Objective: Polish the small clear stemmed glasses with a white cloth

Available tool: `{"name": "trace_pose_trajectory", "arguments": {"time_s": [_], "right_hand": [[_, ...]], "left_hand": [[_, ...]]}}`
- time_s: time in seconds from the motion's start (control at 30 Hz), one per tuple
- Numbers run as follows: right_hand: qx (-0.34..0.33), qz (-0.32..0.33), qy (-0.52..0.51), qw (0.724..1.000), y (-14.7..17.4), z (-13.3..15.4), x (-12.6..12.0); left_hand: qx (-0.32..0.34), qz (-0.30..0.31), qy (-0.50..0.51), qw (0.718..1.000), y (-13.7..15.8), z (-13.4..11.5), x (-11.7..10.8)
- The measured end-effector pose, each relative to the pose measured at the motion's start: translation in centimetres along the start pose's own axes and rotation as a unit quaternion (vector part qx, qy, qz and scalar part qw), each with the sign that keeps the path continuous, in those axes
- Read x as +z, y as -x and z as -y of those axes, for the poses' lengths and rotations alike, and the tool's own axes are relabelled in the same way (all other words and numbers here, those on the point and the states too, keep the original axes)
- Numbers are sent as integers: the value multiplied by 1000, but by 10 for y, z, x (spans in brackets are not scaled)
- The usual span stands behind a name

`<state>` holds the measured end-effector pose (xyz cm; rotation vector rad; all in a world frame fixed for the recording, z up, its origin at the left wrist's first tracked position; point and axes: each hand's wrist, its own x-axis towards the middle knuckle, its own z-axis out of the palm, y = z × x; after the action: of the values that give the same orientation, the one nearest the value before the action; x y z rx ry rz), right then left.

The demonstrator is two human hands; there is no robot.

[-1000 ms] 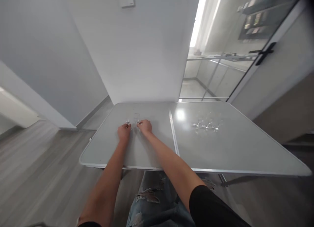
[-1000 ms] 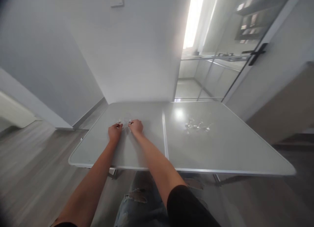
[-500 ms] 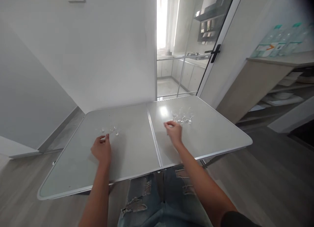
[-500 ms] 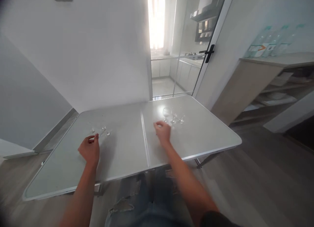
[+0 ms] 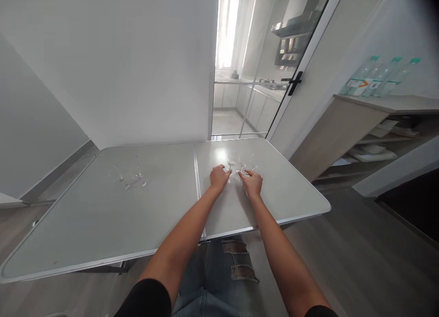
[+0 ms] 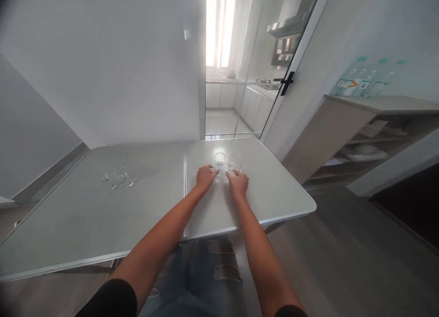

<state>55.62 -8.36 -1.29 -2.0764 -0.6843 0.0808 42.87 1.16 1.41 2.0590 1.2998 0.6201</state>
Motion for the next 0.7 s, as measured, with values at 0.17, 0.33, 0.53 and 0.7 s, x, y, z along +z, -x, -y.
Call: {"name": "trace_pose_trajectory", "arguments": {"time_s": [0.17, 0.33, 0.53, 0.7], "right_hand": [[12, 6, 36, 999, -12, 10, 15], [5, 14, 61, 998, -21, 10, 22], [-15, -13, 76, 997, -20, 3, 29], [-79, -62, 71, 992, -2, 20, 27]], "left_hand": [[23, -3, -1, 1000, -21, -5, 28], [64, -10, 10, 998, -24, -8, 31], [110, -85, 107, 985, 11, -13, -10], [82, -230, 224, 943, 82, 38, -95]]}}
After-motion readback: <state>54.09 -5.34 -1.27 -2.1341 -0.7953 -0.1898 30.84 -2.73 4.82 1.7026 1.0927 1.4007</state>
